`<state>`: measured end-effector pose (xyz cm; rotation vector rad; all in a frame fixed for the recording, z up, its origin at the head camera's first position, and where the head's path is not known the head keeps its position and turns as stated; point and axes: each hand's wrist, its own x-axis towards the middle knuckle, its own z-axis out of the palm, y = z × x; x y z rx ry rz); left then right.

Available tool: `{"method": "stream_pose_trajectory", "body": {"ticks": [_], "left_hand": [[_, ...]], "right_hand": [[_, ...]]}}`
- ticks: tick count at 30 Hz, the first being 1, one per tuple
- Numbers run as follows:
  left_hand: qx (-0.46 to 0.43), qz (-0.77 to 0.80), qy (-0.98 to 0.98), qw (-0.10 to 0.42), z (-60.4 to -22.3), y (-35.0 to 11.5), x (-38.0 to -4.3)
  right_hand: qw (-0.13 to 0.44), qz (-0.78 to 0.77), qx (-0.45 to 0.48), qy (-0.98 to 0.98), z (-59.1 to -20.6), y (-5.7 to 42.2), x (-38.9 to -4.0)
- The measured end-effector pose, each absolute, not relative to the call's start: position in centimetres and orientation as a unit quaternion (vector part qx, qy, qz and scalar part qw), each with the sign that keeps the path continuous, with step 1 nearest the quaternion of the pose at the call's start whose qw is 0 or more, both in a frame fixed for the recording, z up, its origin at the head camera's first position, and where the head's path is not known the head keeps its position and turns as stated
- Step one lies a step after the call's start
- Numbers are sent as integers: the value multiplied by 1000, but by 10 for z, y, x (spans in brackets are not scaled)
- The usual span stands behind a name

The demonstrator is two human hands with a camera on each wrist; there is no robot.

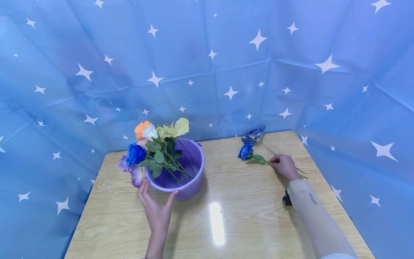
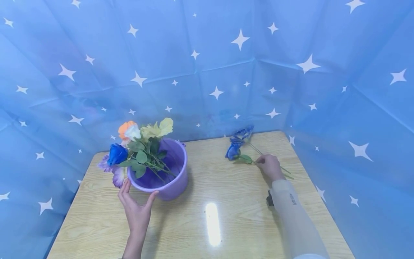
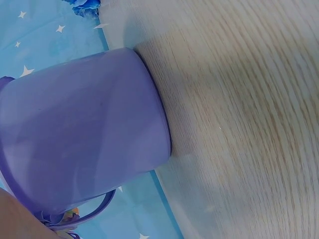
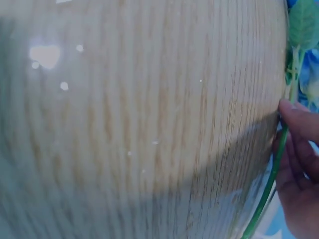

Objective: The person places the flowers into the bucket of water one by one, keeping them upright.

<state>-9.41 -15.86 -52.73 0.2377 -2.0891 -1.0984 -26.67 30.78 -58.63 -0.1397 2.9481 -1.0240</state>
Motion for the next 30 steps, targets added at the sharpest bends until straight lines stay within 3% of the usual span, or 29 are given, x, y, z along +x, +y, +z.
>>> {"method": "stream_pose_trajectory", "body": {"ticks": [30], "left_hand": [[95,-425,-818,375,-528,-158,-94]], "right_hand": [[-51,-368,-53,927,-572,282,-258]]}}
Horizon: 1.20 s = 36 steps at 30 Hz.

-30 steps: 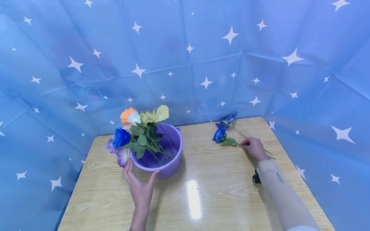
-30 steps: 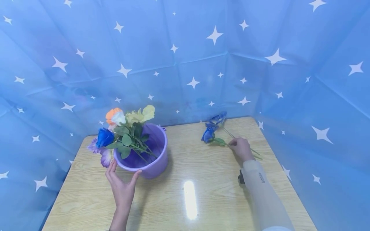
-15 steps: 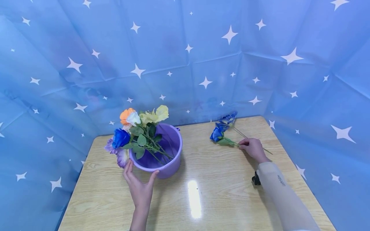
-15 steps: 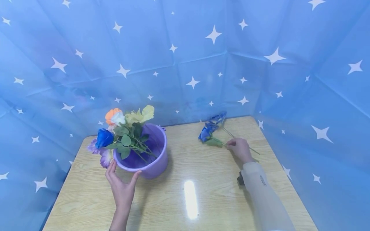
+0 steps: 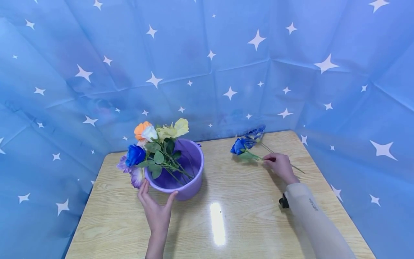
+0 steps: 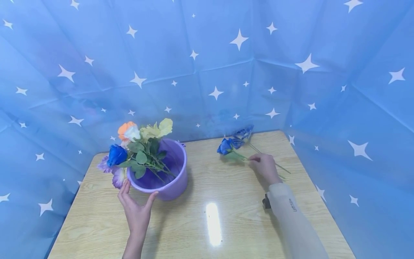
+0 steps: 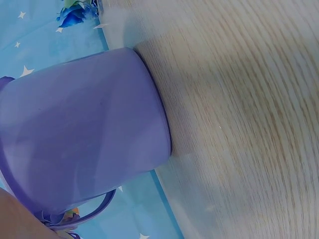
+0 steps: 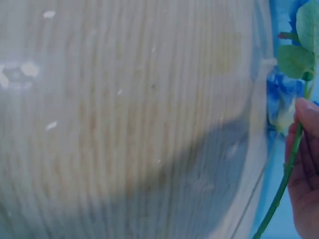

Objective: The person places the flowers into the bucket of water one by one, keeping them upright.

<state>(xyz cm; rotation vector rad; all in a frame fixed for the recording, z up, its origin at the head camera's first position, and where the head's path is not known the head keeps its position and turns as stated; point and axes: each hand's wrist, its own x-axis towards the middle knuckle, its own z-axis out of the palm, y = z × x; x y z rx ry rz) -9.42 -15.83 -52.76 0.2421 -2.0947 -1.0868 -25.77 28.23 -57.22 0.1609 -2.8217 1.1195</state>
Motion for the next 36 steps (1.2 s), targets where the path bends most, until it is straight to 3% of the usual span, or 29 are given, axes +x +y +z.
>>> {"method": "stream_pose_trajectory", "body": {"ticks": [36], "left_hand": [[99,-419,-823,370,-526,-159,-93]], "right_hand": [[101,408,83,-903,-528,232,-265]]}}
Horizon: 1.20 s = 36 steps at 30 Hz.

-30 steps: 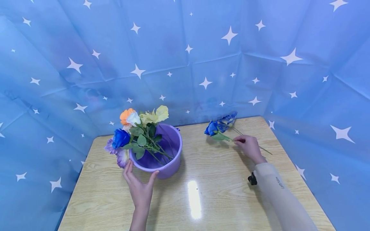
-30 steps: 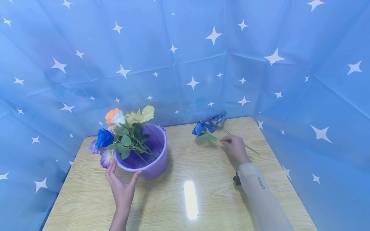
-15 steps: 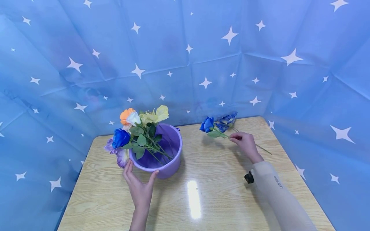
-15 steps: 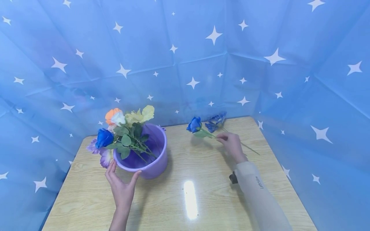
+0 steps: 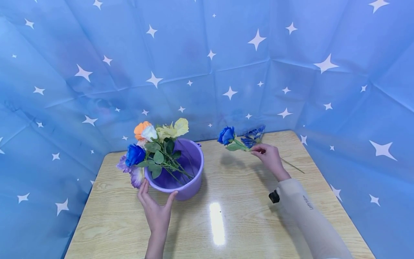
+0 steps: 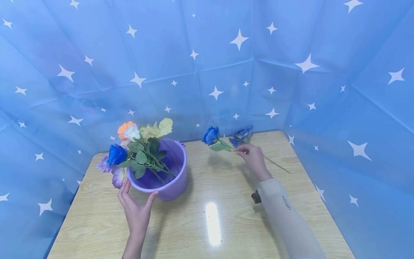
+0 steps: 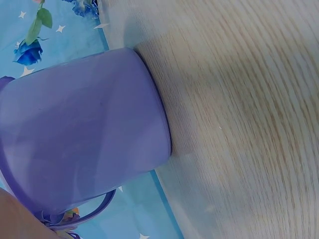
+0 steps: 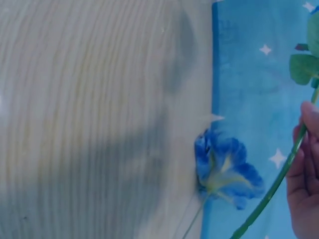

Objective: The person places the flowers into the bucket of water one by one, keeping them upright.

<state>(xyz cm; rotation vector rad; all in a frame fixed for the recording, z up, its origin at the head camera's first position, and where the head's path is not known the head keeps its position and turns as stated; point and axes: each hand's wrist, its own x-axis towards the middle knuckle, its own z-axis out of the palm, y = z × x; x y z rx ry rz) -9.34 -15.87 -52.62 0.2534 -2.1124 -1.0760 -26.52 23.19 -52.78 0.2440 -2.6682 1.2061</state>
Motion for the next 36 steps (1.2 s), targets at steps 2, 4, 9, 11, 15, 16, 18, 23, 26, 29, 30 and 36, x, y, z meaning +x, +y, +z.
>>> {"method": "stream_pose_trajectory", "body": {"ticks": [2,4,9,11,15,16,18,23,26,29,30,36], "left_hand": [[100,-420,-823,368,-526,-159,-93],[99,-419,-824,369,-526,-159,-93],[99,-421,-822,371,-526,-159,-93],[97,-422,-821,372,-526,-159,-94],[94,-421,-821,374,-527,-159,-94],[93,-421,-821,374,-527,-159,-94],[93,-421,-821,375,-527,-159,-94],[93,-424,-819,375,-529,-160,-95],[93,-425,-819,374,-530,-160,-95],[95,-427,-819,372,-530,-160,-95],[95,-427,-819,372,-530,-160,-95],[94,-423,-819,375,-530,-160,-94]], "right_hand": [[101,410,82,-903,-524,228,-266],[101,408,83,-903,-520,224,-266],[106,410,90,-901,-508,212,-268],[108,414,95,-899,-503,207,-270],[112,422,105,-893,-495,198,-273],[113,426,106,-892,-493,195,-274],[111,432,109,-888,-489,190,-275],[111,440,118,-883,-479,178,-278],[120,440,128,-881,-473,170,-279],[133,438,143,-878,-467,161,-280],[136,437,148,-877,-465,159,-280],[127,440,159,-875,-453,142,-284]]}}
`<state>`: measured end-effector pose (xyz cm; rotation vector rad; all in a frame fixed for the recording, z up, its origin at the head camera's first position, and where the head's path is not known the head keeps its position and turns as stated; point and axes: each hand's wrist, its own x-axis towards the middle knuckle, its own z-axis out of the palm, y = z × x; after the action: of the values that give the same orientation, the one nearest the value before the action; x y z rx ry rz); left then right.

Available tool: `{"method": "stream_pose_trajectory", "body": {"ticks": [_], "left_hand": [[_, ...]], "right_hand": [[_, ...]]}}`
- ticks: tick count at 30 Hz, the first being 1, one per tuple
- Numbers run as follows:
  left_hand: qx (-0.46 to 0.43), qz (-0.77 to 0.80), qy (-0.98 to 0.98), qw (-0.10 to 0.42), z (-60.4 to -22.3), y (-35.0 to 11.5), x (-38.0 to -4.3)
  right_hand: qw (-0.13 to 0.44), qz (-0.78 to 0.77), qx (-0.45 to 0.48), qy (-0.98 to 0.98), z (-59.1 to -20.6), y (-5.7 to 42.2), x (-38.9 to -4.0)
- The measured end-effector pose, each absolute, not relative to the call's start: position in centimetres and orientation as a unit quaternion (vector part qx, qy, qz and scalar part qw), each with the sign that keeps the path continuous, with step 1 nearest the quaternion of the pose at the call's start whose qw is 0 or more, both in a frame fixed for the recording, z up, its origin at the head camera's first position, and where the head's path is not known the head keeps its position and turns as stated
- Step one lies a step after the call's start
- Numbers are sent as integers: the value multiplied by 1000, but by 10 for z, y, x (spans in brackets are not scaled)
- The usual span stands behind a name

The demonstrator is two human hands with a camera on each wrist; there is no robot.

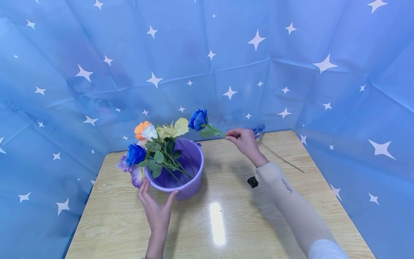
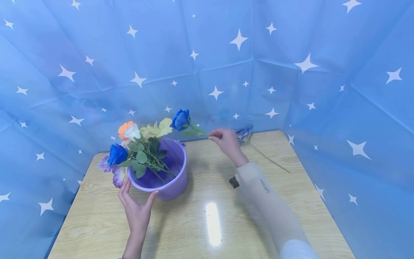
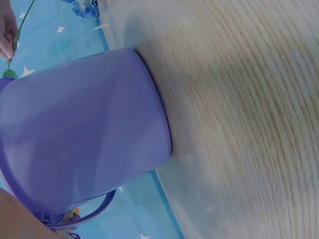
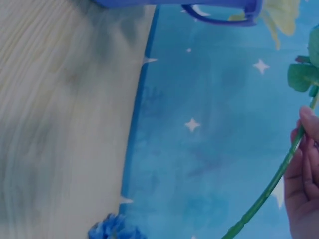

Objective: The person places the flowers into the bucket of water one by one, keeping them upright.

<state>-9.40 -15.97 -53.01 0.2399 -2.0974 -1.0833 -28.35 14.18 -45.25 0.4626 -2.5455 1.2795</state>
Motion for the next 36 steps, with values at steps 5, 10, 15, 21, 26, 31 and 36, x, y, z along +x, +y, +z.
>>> {"method": "stream_pose_trajectory", "body": {"ticks": [5,10,15,21,26,31,36], "left_hand": [[94,-423,-820,374,-530,-160,-94],[96,-422,-821,372,-530,-160,-94],[95,-421,-821,374,-530,-160,-94],[98,-424,-820,373,-529,-159,-94],[99,-423,-820,372,-528,-159,-94],[98,-426,-819,371,-528,-160,-93],[96,-426,-818,373,-528,-159,-94]], "right_hand": [[116,456,161,-867,-442,128,-286],[118,467,165,-861,-433,115,-288],[119,483,180,-849,-422,101,-288],[121,489,201,-840,-408,83,-286],[130,490,221,-834,-400,68,-285],[138,502,247,-817,-396,51,-280],[133,515,263,-805,-395,35,-272]]}}
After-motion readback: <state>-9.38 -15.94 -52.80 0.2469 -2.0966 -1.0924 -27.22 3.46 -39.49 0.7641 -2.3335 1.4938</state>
